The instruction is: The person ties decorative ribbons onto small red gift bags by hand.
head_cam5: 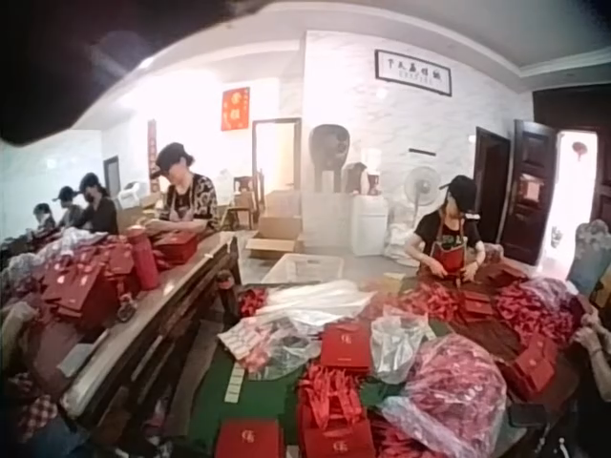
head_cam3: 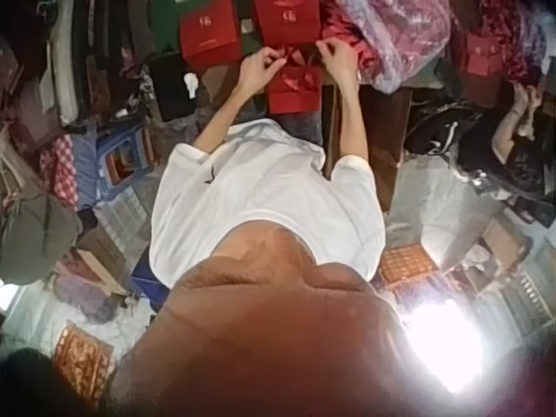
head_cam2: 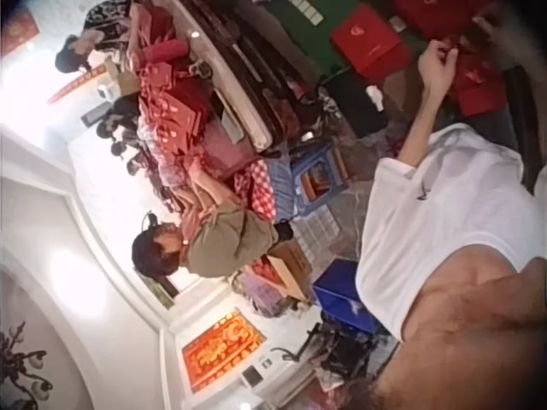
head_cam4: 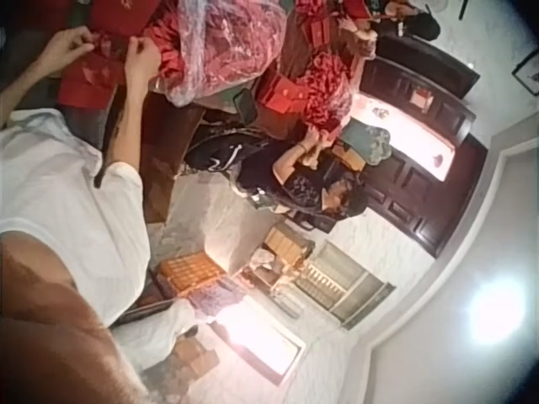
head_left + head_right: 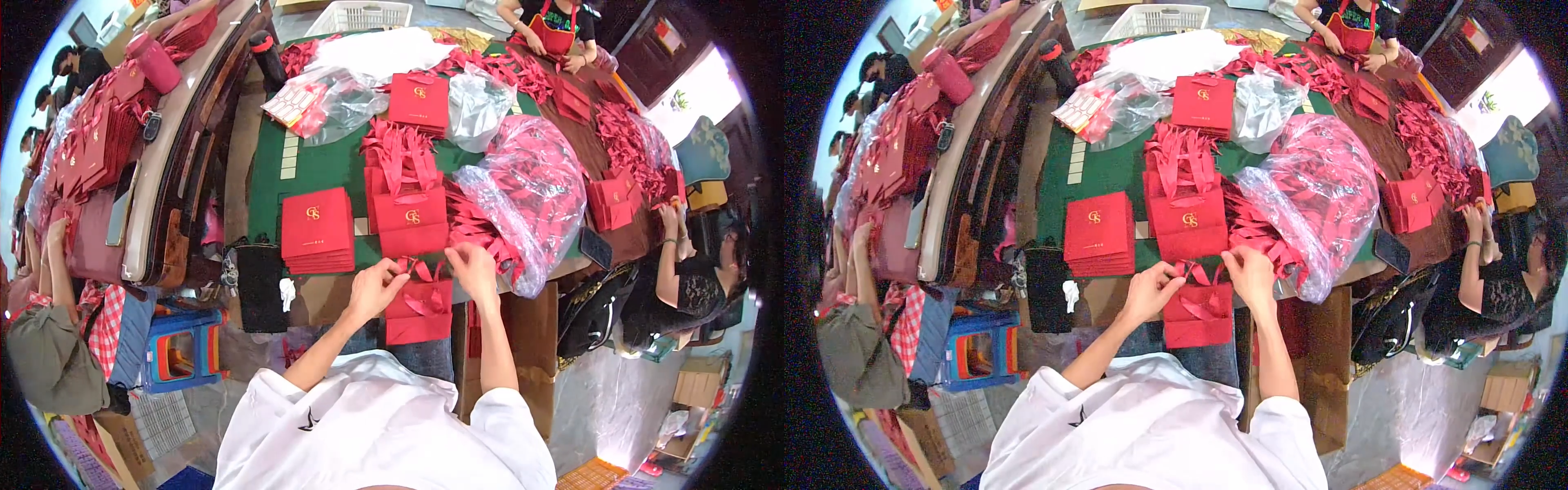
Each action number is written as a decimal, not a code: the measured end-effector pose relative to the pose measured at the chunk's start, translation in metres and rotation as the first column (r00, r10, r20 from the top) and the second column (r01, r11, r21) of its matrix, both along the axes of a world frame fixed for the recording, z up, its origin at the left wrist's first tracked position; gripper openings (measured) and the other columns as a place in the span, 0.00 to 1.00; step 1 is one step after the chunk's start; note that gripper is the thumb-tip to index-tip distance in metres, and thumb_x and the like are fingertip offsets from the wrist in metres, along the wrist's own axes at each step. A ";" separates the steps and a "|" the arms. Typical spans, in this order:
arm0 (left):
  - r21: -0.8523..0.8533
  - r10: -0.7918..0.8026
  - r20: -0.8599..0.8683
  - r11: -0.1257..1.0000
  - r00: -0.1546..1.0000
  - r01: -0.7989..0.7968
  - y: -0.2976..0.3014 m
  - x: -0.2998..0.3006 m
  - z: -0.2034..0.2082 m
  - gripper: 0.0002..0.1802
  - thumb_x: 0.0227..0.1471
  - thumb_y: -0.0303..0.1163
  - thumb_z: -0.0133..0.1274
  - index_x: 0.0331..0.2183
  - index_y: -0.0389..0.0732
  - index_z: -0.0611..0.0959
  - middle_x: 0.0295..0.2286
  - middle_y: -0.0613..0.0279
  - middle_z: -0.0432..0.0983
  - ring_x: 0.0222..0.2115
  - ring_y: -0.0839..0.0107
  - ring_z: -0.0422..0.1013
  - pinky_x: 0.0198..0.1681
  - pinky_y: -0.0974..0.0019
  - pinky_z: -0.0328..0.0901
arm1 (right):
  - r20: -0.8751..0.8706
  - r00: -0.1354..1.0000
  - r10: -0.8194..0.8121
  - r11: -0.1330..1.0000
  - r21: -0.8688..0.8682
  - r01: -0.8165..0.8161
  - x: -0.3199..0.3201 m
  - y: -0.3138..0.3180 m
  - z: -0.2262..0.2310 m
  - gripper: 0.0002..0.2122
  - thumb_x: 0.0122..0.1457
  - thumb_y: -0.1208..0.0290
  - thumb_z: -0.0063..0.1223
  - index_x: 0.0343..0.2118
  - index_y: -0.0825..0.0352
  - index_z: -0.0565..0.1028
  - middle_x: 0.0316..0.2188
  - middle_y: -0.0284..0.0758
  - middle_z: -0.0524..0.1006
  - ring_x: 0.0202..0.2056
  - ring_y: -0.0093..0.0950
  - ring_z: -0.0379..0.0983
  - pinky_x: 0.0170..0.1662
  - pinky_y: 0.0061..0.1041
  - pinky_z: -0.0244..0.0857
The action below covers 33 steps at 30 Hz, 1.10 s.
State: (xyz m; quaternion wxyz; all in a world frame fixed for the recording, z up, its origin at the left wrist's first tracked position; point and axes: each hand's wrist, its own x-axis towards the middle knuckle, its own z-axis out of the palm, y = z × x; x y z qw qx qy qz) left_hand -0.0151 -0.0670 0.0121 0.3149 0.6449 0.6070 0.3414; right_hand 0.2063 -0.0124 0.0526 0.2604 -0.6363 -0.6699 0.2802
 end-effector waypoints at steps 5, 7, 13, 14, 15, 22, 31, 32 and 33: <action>-0.085 0.016 -0.103 0.996 0.995 -0.025 0.008 0.010 0.012 0.15 0.48 0.45 0.63 0.29 0.43 0.83 0.17 0.58 0.77 0.19 0.62 0.76 0.22 0.60 0.67 | 0.328 0.944 0.041 0.995 -0.098 -0.009 -0.003 -0.008 -0.013 0.17 0.51 0.54 0.62 0.23 0.66 0.81 0.20 0.46 0.78 0.26 0.46 0.77 0.30 0.42 0.69; -0.097 0.004 -0.187 0.995 0.982 -0.022 0.010 0.015 0.015 0.15 0.48 0.47 0.63 0.29 0.45 0.85 0.16 0.59 0.77 0.19 0.62 0.76 0.22 0.58 0.67 | 0.348 0.937 -0.011 0.998 -0.051 0.031 -0.009 -0.010 -0.012 0.18 0.50 0.53 0.63 0.21 0.66 0.81 0.19 0.46 0.77 0.26 0.45 0.78 0.31 0.41 0.70; -0.092 0.014 -0.118 0.995 0.993 -0.025 0.011 0.022 0.007 0.14 0.48 0.45 0.63 0.28 0.44 0.86 0.17 0.60 0.77 0.20 0.62 0.75 0.24 0.59 0.68 | 0.236 0.969 -0.069 0.997 0.043 0.061 -0.010 -0.018 -0.040 0.11 0.50 0.63 0.63 0.26 0.67 0.79 0.24 0.45 0.79 0.29 0.43 0.78 0.33 0.37 0.71; -0.094 0.017 -0.119 0.995 0.993 -0.028 0.010 0.021 0.003 0.14 0.48 0.45 0.63 0.28 0.44 0.86 0.17 0.60 0.77 0.20 0.62 0.75 0.24 0.59 0.68 | 0.051 0.995 -0.083 0.995 0.060 0.080 -0.009 -0.020 -0.038 0.10 0.51 0.66 0.62 0.26 0.68 0.77 0.23 0.43 0.79 0.27 0.39 0.78 0.32 0.33 0.71; 0.005 0.052 -0.078 0.999 0.996 -0.052 0.009 0.020 -0.002 0.13 0.47 0.43 0.64 0.27 0.43 0.85 0.18 0.59 0.78 0.21 0.61 0.76 0.26 0.59 0.69 | -0.136 0.986 -0.093 0.992 0.072 0.104 -0.007 -0.023 -0.036 0.08 0.52 0.68 0.62 0.27 0.68 0.76 0.21 0.41 0.78 0.26 0.35 0.79 0.32 0.30 0.71; -0.163 0.176 0.264 0.977 0.948 -0.136 0.004 0.024 0.007 0.10 0.47 0.36 0.63 0.26 0.39 0.84 0.21 0.58 0.78 0.24 0.62 0.75 0.29 0.59 0.68 | -0.471 0.881 -0.045 0.998 0.010 0.056 -0.022 -0.054 -0.006 0.05 0.57 0.76 0.58 0.34 0.71 0.75 0.29 0.33 0.78 0.30 0.20 0.75 0.35 0.22 0.70; 0.229 0.080 -0.049 0.971 0.996 -0.067 -0.008 0.039 0.015 0.04 0.44 0.30 0.61 0.24 0.42 0.82 0.24 0.61 0.78 0.28 0.59 0.71 0.35 0.58 0.62 | -0.344 0.938 -0.032 0.999 -0.051 0.015 -0.033 -0.060 -0.018 0.08 0.59 0.72 0.56 0.37 0.71 0.77 0.30 0.41 0.80 0.29 0.30 0.79 0.35 0.27 0.72; 0.229 0.079 -0.051 0.971 0.996 -0.065 -0.008 0.040 0.018 0.04 0.44 0.30 0.61 0.24 0.42 0.82 0.24 0.61 0.78 0.28 0.59 0.71 0.35 0.58 0.62 | -0.346 0.938 -0.033 0.999 -0.050 0.016 -0.032 -0.060 -0.022 0.08 0.59 0.72 0.56 0.37 0.71 0.77 0.30 0.41 0.80 0.29 0.30 0.79 0.35 0.27 0.72; 0.243 0.071 -0.089 0.969 0.993 -0.047 -0.008 0.041 0.021 0.04 0.44 0.30 0.61 0.24 0.42 0.82 0.24 0.61 0.78 0.29 0.59 0.70 0.36 0.57 0.61 | -0.367 0.930 -0.034 0.999 -0.032 0.024 -0.032 -0.061 -0.027 0.08 0.59 0.72 0.56 0.37 0.71 0.77 0.30 0.40 0.80 0.29 0.28 0.79 0.34 0.26 0.72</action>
